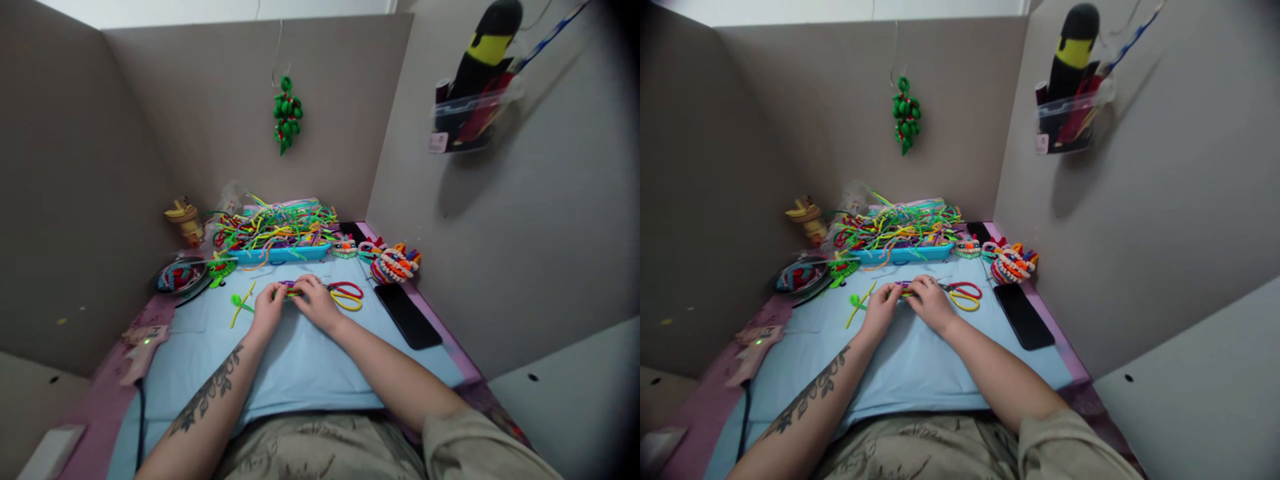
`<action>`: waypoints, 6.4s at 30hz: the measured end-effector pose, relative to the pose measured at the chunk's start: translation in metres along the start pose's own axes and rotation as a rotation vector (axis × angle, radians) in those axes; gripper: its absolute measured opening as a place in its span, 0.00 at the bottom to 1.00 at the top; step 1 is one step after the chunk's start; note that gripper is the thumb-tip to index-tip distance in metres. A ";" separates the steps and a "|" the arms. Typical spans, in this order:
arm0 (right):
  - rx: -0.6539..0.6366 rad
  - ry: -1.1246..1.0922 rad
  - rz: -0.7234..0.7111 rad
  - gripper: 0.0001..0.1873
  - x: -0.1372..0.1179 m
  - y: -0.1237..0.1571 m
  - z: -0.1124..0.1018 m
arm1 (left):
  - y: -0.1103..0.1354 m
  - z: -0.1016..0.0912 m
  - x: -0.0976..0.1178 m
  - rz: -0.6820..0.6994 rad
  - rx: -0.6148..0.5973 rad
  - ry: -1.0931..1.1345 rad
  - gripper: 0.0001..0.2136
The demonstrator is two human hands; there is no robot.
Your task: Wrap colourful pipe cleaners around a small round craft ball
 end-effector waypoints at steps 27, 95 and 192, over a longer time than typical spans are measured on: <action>-0.139 -0.585 0.513 0.12 0.043 -0.003 0.022 | 0.001 0.002 0.018 0.103 -0.043 -0.027 0.06; -0.113 -0.372 0.353 0.08 0.043 -0.013 -0.006 | 0.002 0.008 0.015 0.193 -0.460 -0.303 0.09; 0.058 -0.422 0.462 0.11 0.048 -0.015 -0.025 | 0.001 -0.009 0.009 -0.042 0.088 0.010 0.09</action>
Point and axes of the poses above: each hand's wrist, its own y-axis away from the middle knuckle, its own z-axis out of the palm, x = y × z, the point moved 9 cm from there along -y, towards the middle knuckle, and after that the axes turned 13 degrees about z, right-handed, at the moved point
